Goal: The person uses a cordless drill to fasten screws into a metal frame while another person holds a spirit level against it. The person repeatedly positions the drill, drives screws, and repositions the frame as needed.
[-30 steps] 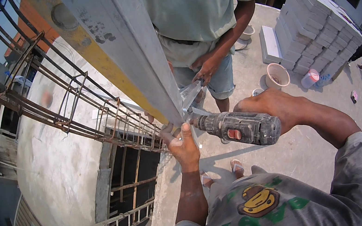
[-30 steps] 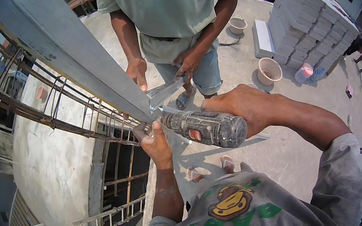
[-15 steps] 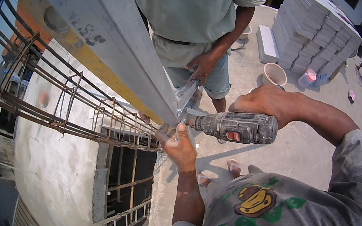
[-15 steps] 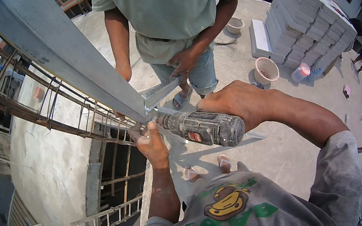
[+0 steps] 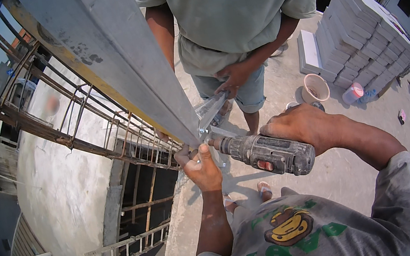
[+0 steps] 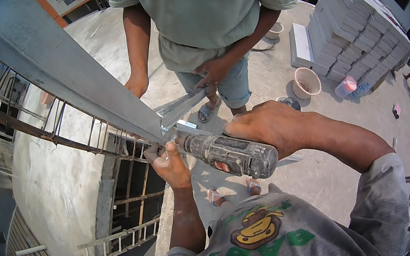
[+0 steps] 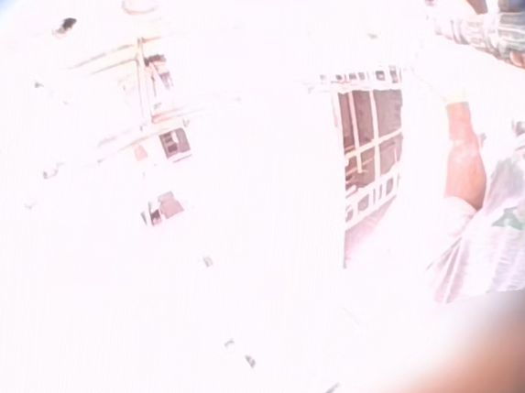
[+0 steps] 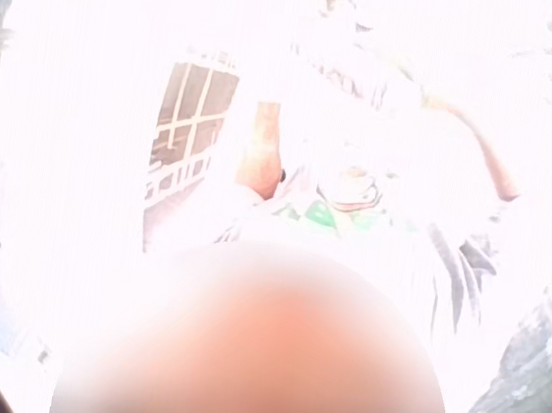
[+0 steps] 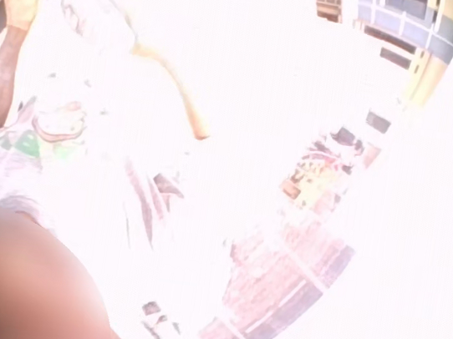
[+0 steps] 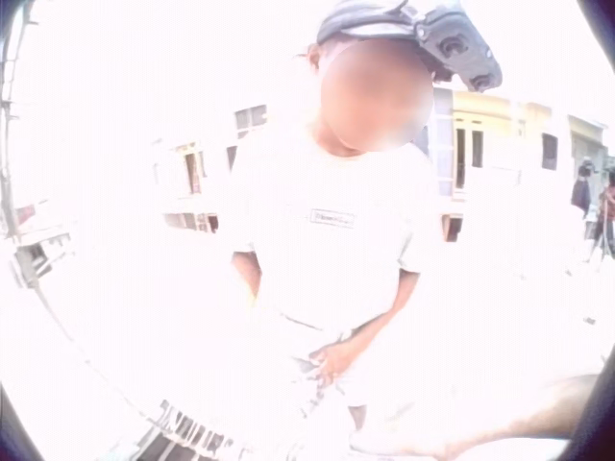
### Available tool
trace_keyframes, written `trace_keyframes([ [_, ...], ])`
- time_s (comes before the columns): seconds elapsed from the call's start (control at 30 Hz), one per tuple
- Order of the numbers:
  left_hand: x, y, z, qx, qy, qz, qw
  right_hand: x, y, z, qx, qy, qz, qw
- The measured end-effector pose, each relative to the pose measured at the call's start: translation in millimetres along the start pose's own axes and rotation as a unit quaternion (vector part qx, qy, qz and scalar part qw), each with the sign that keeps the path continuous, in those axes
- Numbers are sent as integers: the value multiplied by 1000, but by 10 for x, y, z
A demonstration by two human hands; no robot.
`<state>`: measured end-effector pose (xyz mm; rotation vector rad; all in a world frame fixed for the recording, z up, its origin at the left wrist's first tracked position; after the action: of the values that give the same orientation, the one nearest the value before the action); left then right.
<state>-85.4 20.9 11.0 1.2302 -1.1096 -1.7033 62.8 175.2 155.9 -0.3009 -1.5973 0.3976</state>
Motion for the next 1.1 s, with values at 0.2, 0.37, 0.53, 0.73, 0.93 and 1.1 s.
trace_keyframes([
  [0.2,24,-29,-5,-10,30,16,999,134,-25,57,-19,-43,3,999],
  [0.37,22,-37,-20,-13,39,22,999,244,-81,159,22,-48,-42,998],
  [0.53,4,4,-35,-26,46,57,997,249,-64,125,53,-43,-97,993],
  [0.73,-19,42,-54,-25,52,73,996,202,-33,100,62,-15,-66,996],
  [0.93,-21,18,-60,-46,56,98,993,190,-16,107,33,-34,-41,998],
  [1.1,-7,5,-63,-79,72,128,986,206,11,103,33,-21,-10,999],
])
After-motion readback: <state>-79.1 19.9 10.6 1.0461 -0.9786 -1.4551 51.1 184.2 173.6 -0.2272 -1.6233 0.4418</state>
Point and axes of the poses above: each hand's wrist, its own z-axis towards the middle knuckle, its own x-axis out of the back of the hand, y = z × x, the point moved 7 cm from there along z, towards the middle knuckle, and after that the axes turned 7 degrees about y, right-handed, at the moved point
